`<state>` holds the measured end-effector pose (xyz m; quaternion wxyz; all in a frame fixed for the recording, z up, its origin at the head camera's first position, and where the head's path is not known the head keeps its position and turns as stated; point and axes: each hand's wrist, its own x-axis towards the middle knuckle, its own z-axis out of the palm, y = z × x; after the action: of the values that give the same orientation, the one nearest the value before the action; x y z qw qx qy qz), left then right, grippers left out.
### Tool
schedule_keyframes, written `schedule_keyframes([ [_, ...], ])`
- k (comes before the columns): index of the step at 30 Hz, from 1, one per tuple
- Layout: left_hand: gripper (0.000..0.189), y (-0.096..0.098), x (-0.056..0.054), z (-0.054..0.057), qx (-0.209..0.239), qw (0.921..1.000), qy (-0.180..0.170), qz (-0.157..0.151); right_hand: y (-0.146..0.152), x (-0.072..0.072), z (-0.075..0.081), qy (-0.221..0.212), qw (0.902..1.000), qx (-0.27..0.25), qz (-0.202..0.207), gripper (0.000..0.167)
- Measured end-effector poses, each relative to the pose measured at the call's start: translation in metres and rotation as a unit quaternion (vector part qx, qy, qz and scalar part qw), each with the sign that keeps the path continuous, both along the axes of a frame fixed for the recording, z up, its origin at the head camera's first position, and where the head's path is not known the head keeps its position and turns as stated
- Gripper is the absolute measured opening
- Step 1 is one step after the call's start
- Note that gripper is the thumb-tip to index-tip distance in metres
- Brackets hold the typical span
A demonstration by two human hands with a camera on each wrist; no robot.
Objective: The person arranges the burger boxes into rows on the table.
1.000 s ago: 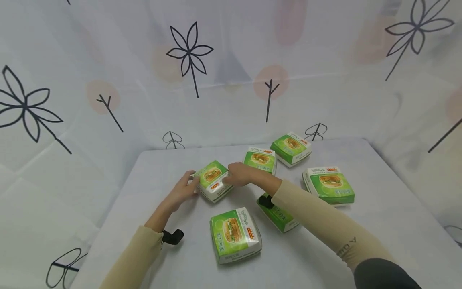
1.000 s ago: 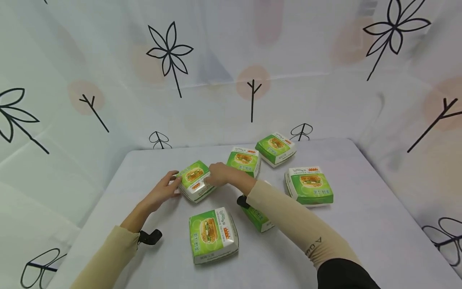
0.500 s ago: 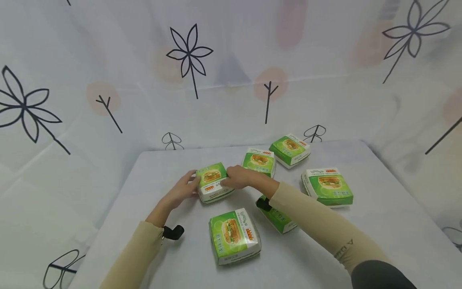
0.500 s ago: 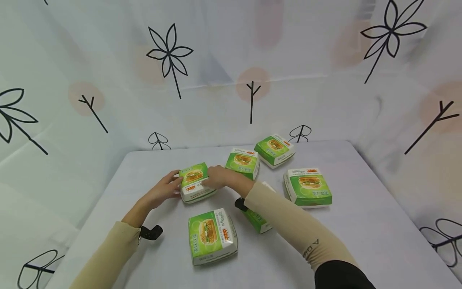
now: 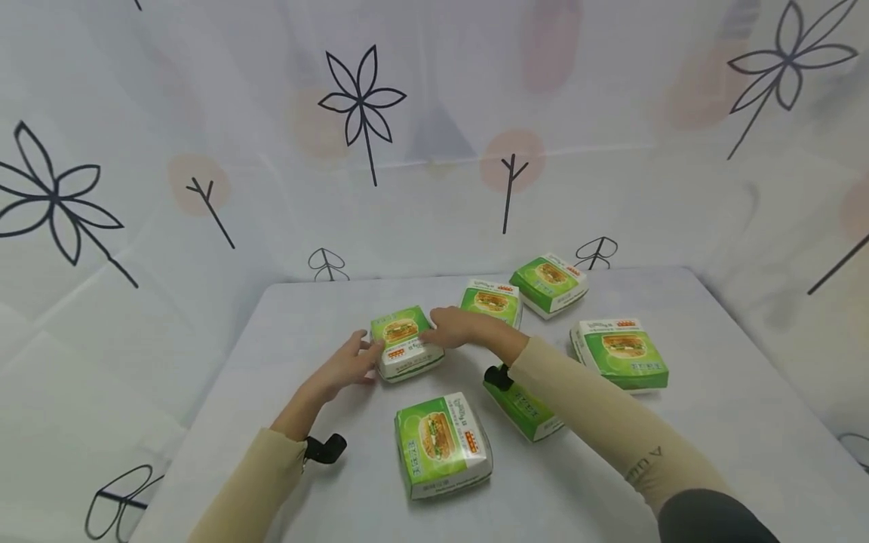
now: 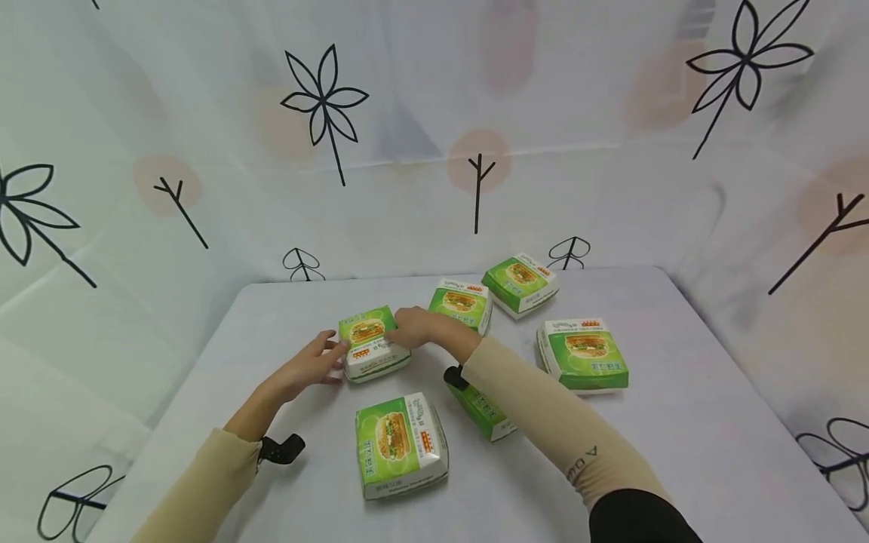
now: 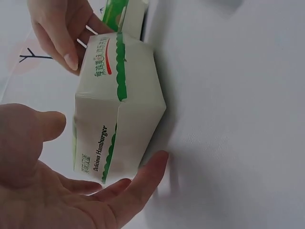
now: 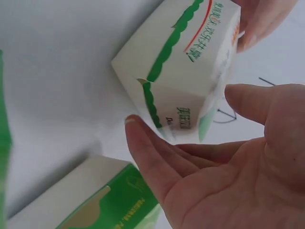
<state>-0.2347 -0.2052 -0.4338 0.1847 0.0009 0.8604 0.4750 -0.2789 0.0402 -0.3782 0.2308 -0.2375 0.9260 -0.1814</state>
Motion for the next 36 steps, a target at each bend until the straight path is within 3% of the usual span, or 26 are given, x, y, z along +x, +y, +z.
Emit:
schedule_keyframes([
  [7,0.065,-0.003,-0.012,0.0,0.003,1.0,-0.004,0.002,-0.002,0.001,-0.008,-0.021,0.9996,-0.005,0.015,0.037],
  [13,0.063,-0.007,-0.02,-0.004,0.012,0.9998,-0.016,0.006,-0.005,0.008,-0.007,-0.029,0.999,0.0,0.034,0.035],
  [28,0.061,-0.002,-0.019,0.0,0.021,0.9997,-0.007,0.009,-0.002,0.01,-0.006,-0.067,0.9957,-0.064,0.003,0.03],
  [36,0.061,0.002,-0.021,0.009,0.037,0.9992,0.007,0.01,0.002,0.01,0.0,-0.064,0.9933,-0.093,-0.023,0.03],
])
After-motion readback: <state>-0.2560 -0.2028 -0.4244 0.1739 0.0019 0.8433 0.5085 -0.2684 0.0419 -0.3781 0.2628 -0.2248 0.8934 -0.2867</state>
